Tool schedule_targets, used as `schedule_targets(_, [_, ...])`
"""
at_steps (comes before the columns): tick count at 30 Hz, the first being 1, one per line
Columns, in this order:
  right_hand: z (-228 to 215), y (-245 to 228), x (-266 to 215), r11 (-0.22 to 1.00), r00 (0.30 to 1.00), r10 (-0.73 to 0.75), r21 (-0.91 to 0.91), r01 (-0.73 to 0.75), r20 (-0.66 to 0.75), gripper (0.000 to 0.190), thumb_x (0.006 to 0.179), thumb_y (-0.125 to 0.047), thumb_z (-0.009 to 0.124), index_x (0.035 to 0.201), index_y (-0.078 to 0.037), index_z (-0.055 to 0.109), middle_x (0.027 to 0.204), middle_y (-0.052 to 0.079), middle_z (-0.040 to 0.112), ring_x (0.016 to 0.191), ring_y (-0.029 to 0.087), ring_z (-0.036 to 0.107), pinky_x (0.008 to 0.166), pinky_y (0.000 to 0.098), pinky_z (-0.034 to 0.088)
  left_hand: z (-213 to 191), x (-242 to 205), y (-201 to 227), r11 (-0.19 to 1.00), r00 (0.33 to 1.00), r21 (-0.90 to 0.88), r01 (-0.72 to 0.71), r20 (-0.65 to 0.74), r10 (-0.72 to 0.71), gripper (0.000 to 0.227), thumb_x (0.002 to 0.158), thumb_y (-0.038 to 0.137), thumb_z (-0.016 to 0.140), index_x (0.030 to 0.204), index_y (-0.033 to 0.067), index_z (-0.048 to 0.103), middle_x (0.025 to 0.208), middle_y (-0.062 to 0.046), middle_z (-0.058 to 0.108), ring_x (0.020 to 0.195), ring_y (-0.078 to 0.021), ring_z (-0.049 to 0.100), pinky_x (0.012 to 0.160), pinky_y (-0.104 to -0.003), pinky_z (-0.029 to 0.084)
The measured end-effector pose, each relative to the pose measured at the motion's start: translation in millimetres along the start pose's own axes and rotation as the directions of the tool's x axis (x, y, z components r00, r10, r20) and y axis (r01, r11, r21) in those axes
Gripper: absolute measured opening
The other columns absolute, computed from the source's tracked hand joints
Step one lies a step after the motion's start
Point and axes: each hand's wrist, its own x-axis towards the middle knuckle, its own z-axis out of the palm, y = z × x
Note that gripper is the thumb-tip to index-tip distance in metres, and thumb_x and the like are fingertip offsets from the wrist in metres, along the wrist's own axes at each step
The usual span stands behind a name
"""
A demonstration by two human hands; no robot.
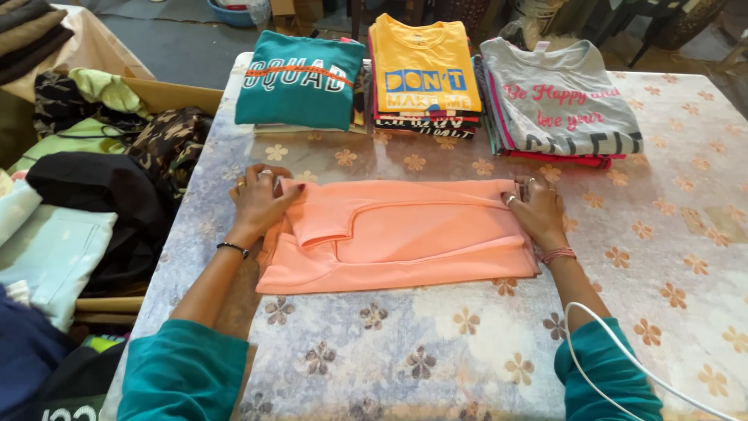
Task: The recorder is folding several t-shirts and arranging them in a stack on a table.
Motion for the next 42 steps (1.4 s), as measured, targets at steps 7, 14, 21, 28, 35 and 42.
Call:
schedule_targets(7, [43.7, 72.1, 13.4, 0.641, 0.979, 0.163, 0.741, -0.2, 0.123, 0.014, 0.096, -0.008, 0.071, 0.106, -0.001, 0.065, 0.093, 0.003, 0.065, 0.079, 0.008, 0.056, 0.066, 0.0256, 0.044, 5.5, 28.6, -14.2, 0.942, 0.976, -0.296, 0.159, 0.189, -0.105, 0.032, 0.089, 0.042, 0.07, 0.105, 0.0144, 0.072, 0.091, -0.006, 0.072, 0.09, -0.0221, 0.067, 0.089, -0.039, 0.05])
schedule_targets(14, [40.3, 43.8, 23.5, 0.819, 0.969, 0.239, 0.55, -0.166, -0.064, 0.013, 0.089, -0.002, 0.064, 0.102, 0.0, 0.066, 0.089, 0.007, 0.073, 0.078, 0.011, 0.068, 0.069, 0.0254, 0.053, 13.2, 31.7, 2.4, 0.963, 0.982, -0.196, 0.185, 0.017, -0.186, 0.031, 0.096, 0.04, 0.072, 0.107, 0.0114, 0.071, 0.083, -0.009, 0.069, 0.078, -0.0259, 0.064, 0.085, -0.049, 0.044])
schedule_targets(21, [17.4, 9.4, 16.9, 0.992, 0.936, -0.099, 0.044, 0.121, -0.338, 0.014, 0.092, -0.01, 0.074, 0.103, -0.002, 0.071, 0.104, 0.018, 0.069, 0.102, 0.037, 0.063, 0.089, 0.0471, 0.049, 8.1, 28.5, 33.1, 0.948, 0.891, 0.247, -0.202, -0.355, 0.282, 0.032, 0.089, 0.032, 0.07, 0.115, 0.012, 0.073, 0.122, -0.013, 0.064, 0.11, -0.0367, 0.063, 0.093, -0.053, 0.039])
schedule_targets(28, [7.4, -77.1, 3.0, 0.948, 0.957, -0.287, 0.131, 0.29, -0.04, 0.017, 0.093, -0.019, 0.072, 0.107, -0.01, 0.072, 0.117, 0.008, 0.07, 0.115, 0.029, 0.064, 0.106, 0.0426, 0.049, 40.1, -6.8, 130.2, 0.866, 0.873, 0.105, -0.488, 0.053, 0.485, 0.032, 0.088, 0.042, 0.074, 0.097, 0.0116, 0.071, 0.106, -0.009, 0.067, 0.098, -0.0303, 0.064, 0.082, -0.045, 0.049])
schedule_targets(35, [39.8, -69.1, -7.3, 0.895, 0.875, -0.443, 0.155, 0.418, 0.195, 0.06, 0.099, -0.036, 0.063, 0.149, -0.005, 0.05, 0.154, 0.017, 0.05, 0.149, 0.033, 0.04, 0.12, 0.0499, 0.03, 57.6, -9.7, 103.6, 0.873, 0.878, 0.097, -0.478, 0.051, 0.476, 0.01, 0.094, 0.013, 0.063, 0.1, 0.0138, 0.071, 0.103, -0.007, 0.064, 0.104, -0.0289, 0.063, 0.092, -0.045, 0.047])
schedule_targets(42, [46.2, -63.9, -5.5, 0.943, 0.903, -0.303, -0.042, 0.33, 0.304, 0.068, 0.101, -0.05, 0.052, 0.157, -0.015, 0.041, 0.165, 0.012, 0.036, 0.152, 0.031, 0.029, 0.122, 0.054, 0.023, 29.2, -9.1, 111.6, 0.914, 0.887, -0.111, -0.391, 0.221, 0.407, 0.051, 0.092, 0.043, 0.062, 0.127, 0.0062, 0.06, 0.135, -0.015, 0.057, 0.127, -0.0357, 0.052, 0.106, -0.047, 0.038])
